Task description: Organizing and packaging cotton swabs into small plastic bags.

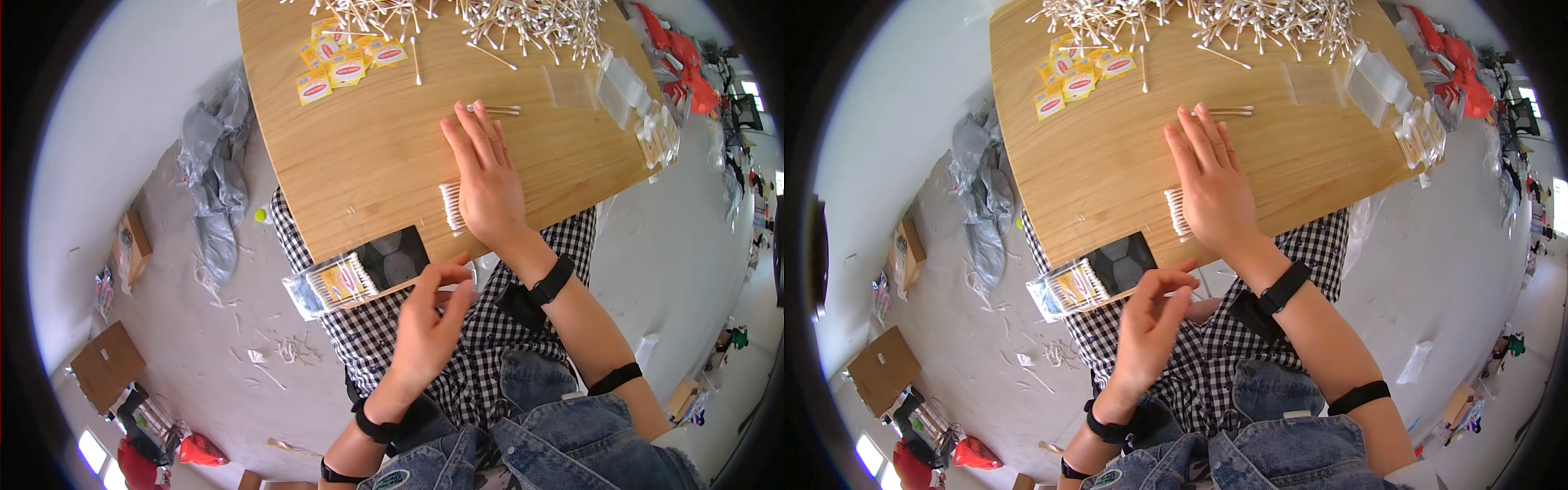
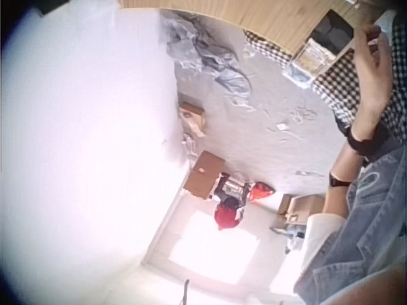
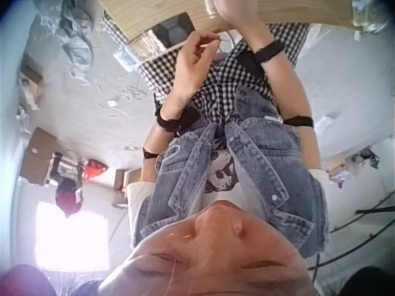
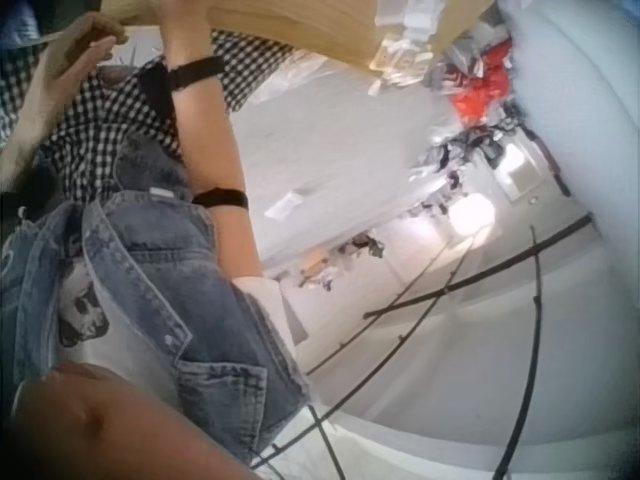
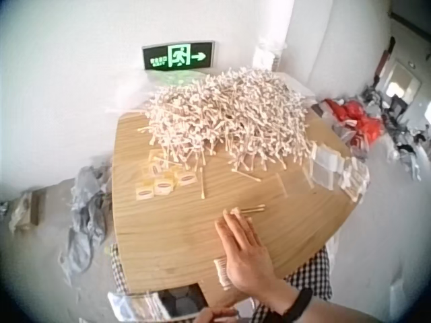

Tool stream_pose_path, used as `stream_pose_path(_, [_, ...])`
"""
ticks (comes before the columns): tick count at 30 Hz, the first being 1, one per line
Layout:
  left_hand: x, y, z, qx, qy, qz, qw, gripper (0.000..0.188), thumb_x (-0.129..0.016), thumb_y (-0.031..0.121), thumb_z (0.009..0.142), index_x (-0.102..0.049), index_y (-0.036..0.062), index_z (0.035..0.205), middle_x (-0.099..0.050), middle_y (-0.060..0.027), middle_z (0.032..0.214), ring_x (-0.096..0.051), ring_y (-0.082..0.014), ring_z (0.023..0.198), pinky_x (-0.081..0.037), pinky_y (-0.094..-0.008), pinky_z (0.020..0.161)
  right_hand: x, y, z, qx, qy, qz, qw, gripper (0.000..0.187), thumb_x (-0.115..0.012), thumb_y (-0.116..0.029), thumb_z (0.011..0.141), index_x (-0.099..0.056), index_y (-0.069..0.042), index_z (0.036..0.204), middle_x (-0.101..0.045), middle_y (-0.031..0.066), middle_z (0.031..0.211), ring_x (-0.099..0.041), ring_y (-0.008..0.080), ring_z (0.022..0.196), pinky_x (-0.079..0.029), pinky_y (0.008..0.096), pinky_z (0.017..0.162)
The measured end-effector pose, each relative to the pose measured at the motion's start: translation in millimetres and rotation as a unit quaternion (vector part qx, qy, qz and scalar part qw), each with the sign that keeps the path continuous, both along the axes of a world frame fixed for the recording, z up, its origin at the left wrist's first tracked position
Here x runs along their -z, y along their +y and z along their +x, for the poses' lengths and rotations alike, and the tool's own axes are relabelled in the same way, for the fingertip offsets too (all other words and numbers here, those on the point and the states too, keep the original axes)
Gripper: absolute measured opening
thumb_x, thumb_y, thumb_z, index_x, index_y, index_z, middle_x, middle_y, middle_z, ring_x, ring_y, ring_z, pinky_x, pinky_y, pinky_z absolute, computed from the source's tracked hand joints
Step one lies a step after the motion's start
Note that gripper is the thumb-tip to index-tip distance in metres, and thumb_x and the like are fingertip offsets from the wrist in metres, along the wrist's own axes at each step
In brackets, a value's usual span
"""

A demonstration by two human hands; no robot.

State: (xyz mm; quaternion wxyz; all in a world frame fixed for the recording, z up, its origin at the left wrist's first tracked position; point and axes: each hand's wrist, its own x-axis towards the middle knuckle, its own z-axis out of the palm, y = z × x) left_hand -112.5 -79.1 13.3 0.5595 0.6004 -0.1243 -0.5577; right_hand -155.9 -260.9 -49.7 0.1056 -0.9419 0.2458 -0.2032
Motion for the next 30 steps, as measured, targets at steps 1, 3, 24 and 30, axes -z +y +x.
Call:
stream_pose_path(1, [8.9,1.3,-7.6,-0.007,0.060,-0.019,0.998,0.018,-0.056,0.006,0.100,-0.053,-0.0017,0.117,-0.057,-0.0148,0.135,-0.059,-0.0066,0.090,-0.050,-0.0218,0.079,0.9,0.0,1.1,0.000,-0.007,0.003,1.000,0.058,-0.050,0.006,0.082,-0.048,0.000,0.140,-0.043,0.0171,0.151,-0.035,0.0352,0.144,-0.033,0.0497,0.118])
stream_pose_path(3, [19.4,-3.0,-11.6,-0.016,0.060,-0.053,0.997,0.023,-0.058,0.005,0.099,-0.050,-0.0005,0.120,-0.051,-0.0155,0.143,-0.058,-0.0091,0.096,-0.050,-0.0226,0.080,-2.2,2.3,3.1,0.003,-0.009,0.010,1.000,0.059,-0.049,0.009,0.081,-0.049,0.000,0.140,-0.043,0.0165,0.150,-0.036,0.0347,0.144,-0.033,0.0487,0.118])
stream_pose_path(24, [13.6,-9.0,-20.2,0.252,-0.591,0.024,0.766,0.072,-0.069,0.024,0.089,-0.038,0.0055,0.151,-0.058,-0.0011,0.064,-0.058,-0.0159,0.051,-0.044,-0.0327,0.042,-58.3,-0.5,-54.1,-0.107,0.032,0.095,0.989,0.016,-0.074,-0.004,0.073,-0.060,-0.009,0.080,-0.056,0.0027,0.082,-0.057,0.0245,0.084,-0.044,0.0361,0.079])
stream_pose_path(30, [14.2,-17.8,-22.3,0.328,-0.617,0.107,0.707,0.078,-0.068,0.031,0.090,-0.032,0.0062,0.154,-0.058,0.0001,0.060,-0.058,-0.0155,0.048,-0.042,-0.0324,0.039,-55.0,-2.0,-43.6,-0.110,0.054,0.087,0.989,0.022,-0.073,-0.003,0.069,-0.052,-0.009,0.073,-0.052,0.0033,0.079,-0.056,0.0234,0.080,-0.044,0.0361,0.078])
